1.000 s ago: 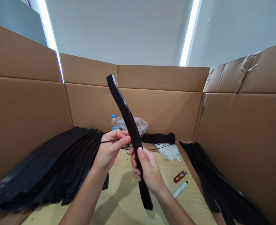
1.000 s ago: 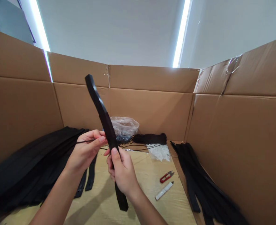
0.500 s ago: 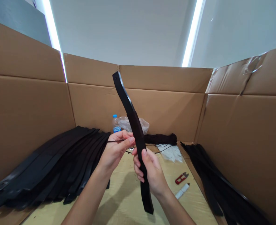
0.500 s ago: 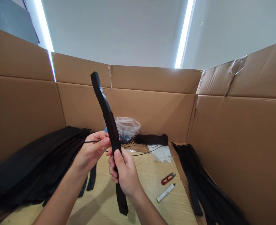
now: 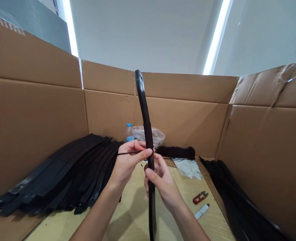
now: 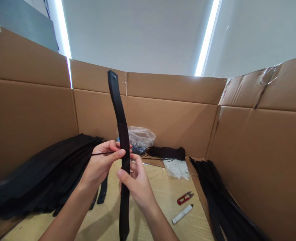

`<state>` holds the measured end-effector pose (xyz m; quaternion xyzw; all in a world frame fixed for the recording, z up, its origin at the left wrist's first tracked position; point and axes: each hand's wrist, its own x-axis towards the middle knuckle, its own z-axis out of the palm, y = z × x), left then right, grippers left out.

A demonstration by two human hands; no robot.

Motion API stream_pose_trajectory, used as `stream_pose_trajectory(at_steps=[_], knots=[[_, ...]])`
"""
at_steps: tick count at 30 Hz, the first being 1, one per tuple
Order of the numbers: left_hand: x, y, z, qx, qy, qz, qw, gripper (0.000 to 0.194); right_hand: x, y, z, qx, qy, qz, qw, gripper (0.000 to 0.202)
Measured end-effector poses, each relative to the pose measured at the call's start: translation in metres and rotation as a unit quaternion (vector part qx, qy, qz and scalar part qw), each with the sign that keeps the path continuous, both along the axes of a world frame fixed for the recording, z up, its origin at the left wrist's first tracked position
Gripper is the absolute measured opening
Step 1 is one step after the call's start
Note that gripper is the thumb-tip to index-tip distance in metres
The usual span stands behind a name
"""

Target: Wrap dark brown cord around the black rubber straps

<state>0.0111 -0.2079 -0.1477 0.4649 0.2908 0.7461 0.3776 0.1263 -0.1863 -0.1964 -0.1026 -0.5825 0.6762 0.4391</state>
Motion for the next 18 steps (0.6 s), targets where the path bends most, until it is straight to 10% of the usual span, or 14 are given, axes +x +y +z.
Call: stream_pose_trajectory(at_steps=[4, 9, 18], knots=[[0.001, 0.003, 0.0, 0.01, 0.015, 0.047, 0.999, 0.027, 0.002, 0.003, -0.001, 0.145, -0.107, -0.219, 0.959, 0.028], [0.002, 0.005, -0.004, -0.004, 0.026, 0.062, 0.998, 0.019, 0.011, 0.004, 0.001, 0.301, -0.195, -0.341, 0.869, 0.035], [-0.007, 0.006, -0.002, -0.005, 0.005, 0.002, 1.0, 0.021, 0.016, 0.002, 0.014, 0.09, -0.079, -0.094, 0.988, 0.049]])
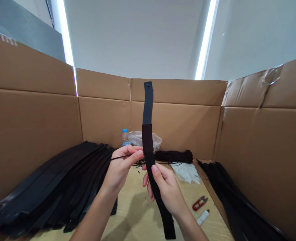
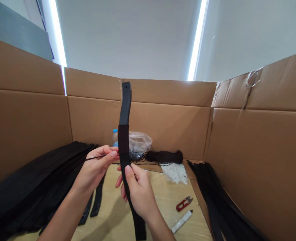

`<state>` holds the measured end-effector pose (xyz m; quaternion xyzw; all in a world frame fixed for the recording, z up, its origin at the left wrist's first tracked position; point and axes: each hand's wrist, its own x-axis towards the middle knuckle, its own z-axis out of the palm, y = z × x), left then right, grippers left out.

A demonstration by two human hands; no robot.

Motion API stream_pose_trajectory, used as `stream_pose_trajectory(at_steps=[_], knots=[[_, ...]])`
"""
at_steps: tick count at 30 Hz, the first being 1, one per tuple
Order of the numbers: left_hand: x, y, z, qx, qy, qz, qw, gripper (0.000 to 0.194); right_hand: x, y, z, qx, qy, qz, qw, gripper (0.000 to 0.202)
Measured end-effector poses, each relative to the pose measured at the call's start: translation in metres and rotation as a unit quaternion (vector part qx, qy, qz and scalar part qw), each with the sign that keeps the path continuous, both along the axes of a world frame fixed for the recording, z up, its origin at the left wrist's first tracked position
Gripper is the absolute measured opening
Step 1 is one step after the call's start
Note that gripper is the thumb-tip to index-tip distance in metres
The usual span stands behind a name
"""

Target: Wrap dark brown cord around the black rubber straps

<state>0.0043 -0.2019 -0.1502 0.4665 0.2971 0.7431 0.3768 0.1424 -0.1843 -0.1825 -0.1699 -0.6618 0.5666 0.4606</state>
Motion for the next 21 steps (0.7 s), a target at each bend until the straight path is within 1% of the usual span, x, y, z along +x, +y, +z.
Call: stream_pose_trajectory(at_steps=[3, 8, 10, 12, 14, 16, 17, 19, 21], knots=[[0.0, -0.001, 0.003, -0.014, -0.032, -0.043, 0.998, 0.026, 0.001, 0.002, -0.001, -0.069, 0.065, 0.121, 0.988, 0.047], [0.005, -0.001, 0.004, -0.028, -0.067, -0.138, 0.988, 0.033, 0.0, 0.004, -0.009, -0.137, 0.149, 0.29, 0.935, 0.038], [0.005, -0.002, 0.003, -0.034, -0.072, -0.163, 0.983, 0.035, -0.001, 0.005, -0.011, -0.151, 0.154, 0.332, 0.918, 0.038], [0.005, -0.002, 0.002, -0.029, -0.074, -0.157, 0.984, 0.035, -0.003, 0.006, -0.012, -0.151, 0.147, 0.343, 0.916, 0.039], [0.005, -0.003, 0.001, -0.017, -0.073, -0.126, 0.989, 0.036, -0.006, 0.008, -0.012, -0.131, 0.129, 0.319, 0.93, 0.042], [0.006, -0.004, 0.001, -0.004, -0.067, -0.083, 0.994, 0.035, -0.01, 0.009, -0.013, -0.089, 0.105, 0.256, 0.957, 0.047], [0.006, -0.004, 0.001, 0.003, -0.062, -0.058, 0.996, 0.034, -0.012, 0.009, -0.013, -0.067, 0.094, 0.205, 0.972, 0.049], [0.008, -0.004, 0.001, 0.017, -0.053, -0.005, 0.998, 0.032, -0.015, 0.008, -0.014, -0.026, 0.082, 0.074, 0.994, 0.046], [0.009, -0.003, 0.0, 0.022, -0.045, 0.03, 0.998, 0.03, -0.016, 0.007, -0.015, 0.005, 0.072, -0.048, 0.996, 0.04]])
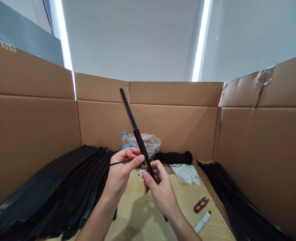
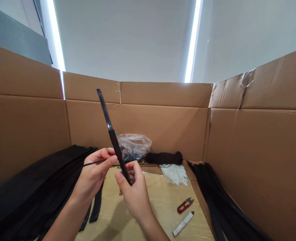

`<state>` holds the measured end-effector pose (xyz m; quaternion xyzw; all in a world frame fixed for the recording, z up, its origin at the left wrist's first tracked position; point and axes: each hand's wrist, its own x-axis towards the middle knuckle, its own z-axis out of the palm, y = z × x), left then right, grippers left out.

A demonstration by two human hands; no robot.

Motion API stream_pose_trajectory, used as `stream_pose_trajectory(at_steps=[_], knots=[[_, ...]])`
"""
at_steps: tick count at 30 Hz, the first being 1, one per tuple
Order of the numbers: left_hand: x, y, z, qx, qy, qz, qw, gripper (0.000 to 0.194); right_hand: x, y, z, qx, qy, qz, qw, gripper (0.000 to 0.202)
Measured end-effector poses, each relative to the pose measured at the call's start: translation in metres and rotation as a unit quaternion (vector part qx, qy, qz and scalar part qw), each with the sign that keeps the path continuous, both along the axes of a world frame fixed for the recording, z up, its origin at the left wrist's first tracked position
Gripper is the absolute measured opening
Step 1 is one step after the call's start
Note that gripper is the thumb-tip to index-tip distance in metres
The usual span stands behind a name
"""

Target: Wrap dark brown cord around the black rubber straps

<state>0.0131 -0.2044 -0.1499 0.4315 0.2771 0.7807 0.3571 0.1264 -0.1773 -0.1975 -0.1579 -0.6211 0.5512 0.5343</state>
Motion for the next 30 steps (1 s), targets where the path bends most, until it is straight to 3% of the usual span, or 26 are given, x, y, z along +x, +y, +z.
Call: stream_pose_trajectory(at_steps=[2, 4, 11, 14, 18, 22, 24, 30], knots=[[0.0, 0.001, -0.001, -0.007, 0.005, 0.006, 1.0, 0.028, 0.001, -0.002, 0.0, 0.016, -0.018, -0.068, 0.997, 0.038], [0.001, 0.001, -0.002, -0.017, 0.01, -0.008, 1.0, 0.025, 0.003, -0.004, 0.001, 0.016, -0.033, -0.087, 0.996, 0.042], [0.003, 0.0, 0.001, -0.021, 0.004, -0.06, 0.998, 0.022, 0.003, -0.01, 0.007, -0.033, 0.012, -0.055, 0.998, 0.047], [0.004, 0.0, 0.001, -0.021, 0.0, -0.1, 0.995, 0.024, 0.003, -0.013, 0.008, -0.088, 0.052, 0.011, 0.995, 0.049], [0.004, -0.001, 0.002, -0.045, 0.006, -0.154, 0.987, 0.028, 0.004, -0.014, 0.009, -0.189, 0.105, 0.165, 0.962, 0.048], [0.003, -0.003, 0.003, -0.034, 0.018, -0.136, 0.99, 0.033, 0.004, -0.011, 0.007, -0.21, 0.096, 0.257, 0.938, 0.047], [0.003, -0.003, 0.002, -0.023, 0.024, -0.114, 0.993, 0.036, 0.002, -0.008, 0.004, -0.176, 0.085, 0.232, 0.953, 0.046], [0.003, 0.0, -0.005, -0.02, 0.074, -0.026, 0.997, 0.037, -0.004, -0.005, 0.002, -0.047, 0.04, 0.06, 0.996, 0.044]])
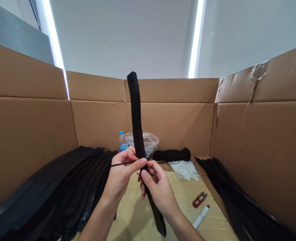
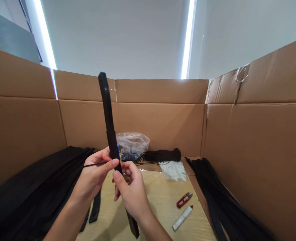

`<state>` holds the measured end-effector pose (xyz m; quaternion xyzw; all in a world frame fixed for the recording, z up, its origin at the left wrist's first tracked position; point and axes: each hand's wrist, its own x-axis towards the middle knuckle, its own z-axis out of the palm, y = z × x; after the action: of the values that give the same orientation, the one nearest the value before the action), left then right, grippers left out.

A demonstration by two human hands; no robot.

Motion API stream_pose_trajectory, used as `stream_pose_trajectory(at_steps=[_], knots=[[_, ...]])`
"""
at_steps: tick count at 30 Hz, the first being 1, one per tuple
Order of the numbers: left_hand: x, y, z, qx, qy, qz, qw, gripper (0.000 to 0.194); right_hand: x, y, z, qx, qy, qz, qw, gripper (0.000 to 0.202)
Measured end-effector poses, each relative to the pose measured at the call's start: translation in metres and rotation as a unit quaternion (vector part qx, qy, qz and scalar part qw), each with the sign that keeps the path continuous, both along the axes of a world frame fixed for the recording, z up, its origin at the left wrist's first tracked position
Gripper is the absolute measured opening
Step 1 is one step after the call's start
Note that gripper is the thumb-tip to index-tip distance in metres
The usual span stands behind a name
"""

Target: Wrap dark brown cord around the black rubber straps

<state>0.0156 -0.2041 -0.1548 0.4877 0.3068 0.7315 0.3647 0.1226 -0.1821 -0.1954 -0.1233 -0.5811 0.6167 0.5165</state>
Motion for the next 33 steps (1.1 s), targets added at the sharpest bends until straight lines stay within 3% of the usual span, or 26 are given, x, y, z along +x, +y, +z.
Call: stream_pose_trajectory(at_steps=[4, 7, 14, 19, 21, 24, 27, 31, 33], knots=[[0.0021, 0.0013, -0.001, -0.008, -0.001, -0.004, 1.0, 0.034, 0.0031, -0.0042, 0.0035, 0.044, -0.023, -0.057, 0.997, 0.04], [0.0039, 0.0005, 0.0026, -0.004, -0.021, -0.015, 1.0, 0.03, 0.0074, -0.0062, 0.006, 0.035, -0.01, -0.052, 0.998, 0.04], [0.0022, -0.0002, 0.0075, -0.074, -0.045, -0.13, 0.988, 0.038, 0.0088, -0.0053, 0.0046, -0.04, 0.061, 0.105, 0.992, 0.043], [0.0, -0.0014, 0.0061, -0.066, -0.038, -0.124, 0.989, 0.038, 0.0093, -0.0027, 0.0043, -0.058, 0.036, 0.182, 0.981, 0.047], [0.0, -0.0014, 0.0055, -0.062, -0.041, -0.105, 0.992, 0.037, 0.0089, -0.0026, 0.0044, -0.026, 0.006, 0.155, 0.988, 0.046], [0.0002, -0.0002, 0.005, -0.036, -0.036, -0.061, 0.997, 0.036, 0.0073, -0.0043, 0.0033, 0.026, -0.04, 0.006, 0.999, 0.038], [-0.0001, 0.0014, 0.005, -0.014, -0.022, -0.03, 0.999, 0.035, 0.0067, -0.0067, 0.0018, 0.067, -0.068, -0.118, 0.989, 0.027], [-0.0007, 0.0021, 0.0052, -0.003, -0.023, -0.034, 0.999, 0.034, 0.0084, -0.0089, 0.0012, 0.122, -0.076, -0.155, 0.977, 0.026], [-0.0012, 0.0023, 0.0044, -0.003, -0.032, -0.048, 0.998, 0.033, 0.0088, -0.0094, 0.0008, 0.104, -0.065, -0.125, 0.985, 0.031]])
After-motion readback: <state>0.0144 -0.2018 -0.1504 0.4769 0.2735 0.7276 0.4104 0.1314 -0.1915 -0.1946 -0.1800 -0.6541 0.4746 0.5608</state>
